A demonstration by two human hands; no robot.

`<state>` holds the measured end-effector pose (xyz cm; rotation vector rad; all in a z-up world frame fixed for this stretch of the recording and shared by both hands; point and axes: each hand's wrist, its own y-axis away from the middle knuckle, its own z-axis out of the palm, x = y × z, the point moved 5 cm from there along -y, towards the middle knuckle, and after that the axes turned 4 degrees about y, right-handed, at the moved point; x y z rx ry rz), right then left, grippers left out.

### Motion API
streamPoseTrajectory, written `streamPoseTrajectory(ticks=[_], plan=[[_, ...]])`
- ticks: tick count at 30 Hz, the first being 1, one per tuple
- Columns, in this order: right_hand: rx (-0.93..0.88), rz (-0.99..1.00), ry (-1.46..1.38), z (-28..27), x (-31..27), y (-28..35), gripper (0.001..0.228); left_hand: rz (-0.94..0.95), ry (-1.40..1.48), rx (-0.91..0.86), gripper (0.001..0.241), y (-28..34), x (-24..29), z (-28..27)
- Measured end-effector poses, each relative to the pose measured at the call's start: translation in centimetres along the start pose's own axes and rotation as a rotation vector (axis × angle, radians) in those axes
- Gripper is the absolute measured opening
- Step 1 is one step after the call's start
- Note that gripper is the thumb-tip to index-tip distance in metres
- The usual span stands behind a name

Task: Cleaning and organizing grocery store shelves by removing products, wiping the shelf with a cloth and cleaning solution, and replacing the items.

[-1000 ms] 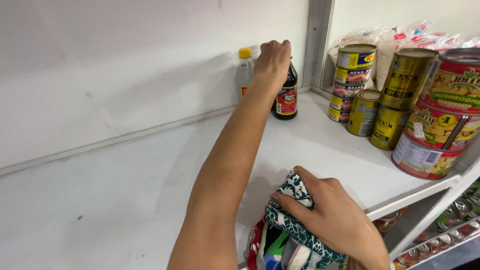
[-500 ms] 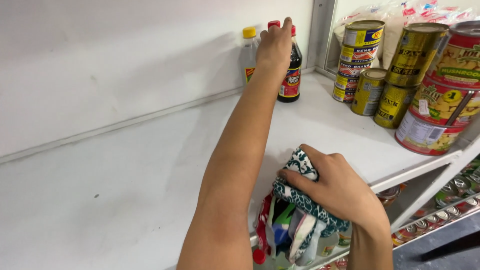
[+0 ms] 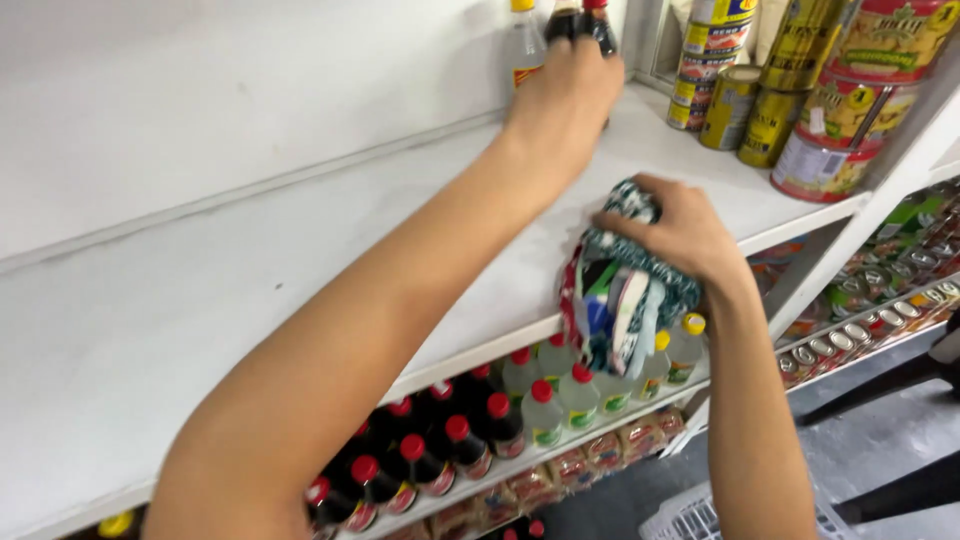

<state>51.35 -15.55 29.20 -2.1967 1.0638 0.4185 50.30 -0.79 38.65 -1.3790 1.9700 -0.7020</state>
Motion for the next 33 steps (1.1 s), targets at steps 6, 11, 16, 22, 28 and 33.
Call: streamPoseTrajectory(ticks=[6,11,16,22,28,33], plan=[[0.596,-0.413,-0.359,-0.4,1.0,6.0,0.021,0.082,0.184,-0.084,0.027,16.2,8.1,-12.6],[0.335,-0.137,-1.098,7.7,3.2,14.6,0.024,0.055,0.235,-0.08,0.035,27.2,11.0,-14.1],[-0.08,-0.03,-0.811,17.5,-1.5,21.4,0.035,-0.078,0.417,-0.17,0.026,38.4,11.2,-8.4],[-0.546,0.006,-0.454,30.1,-1.6,28.4,0.032,-0.458,0.552,-0.316,0.023,53.8,11.8,1.0],[-0.837,0.016,-0.321,45.8,6.9,39.0,0.04,-0.804,0.583,-0.675,0.024,66.2,15.8,8.9],[-0.745,0.435,-0.124,56.3,15.0,50.6,0.048,-1.137,0.595,-0.988,0.035,76.3,20.2,14.3]])
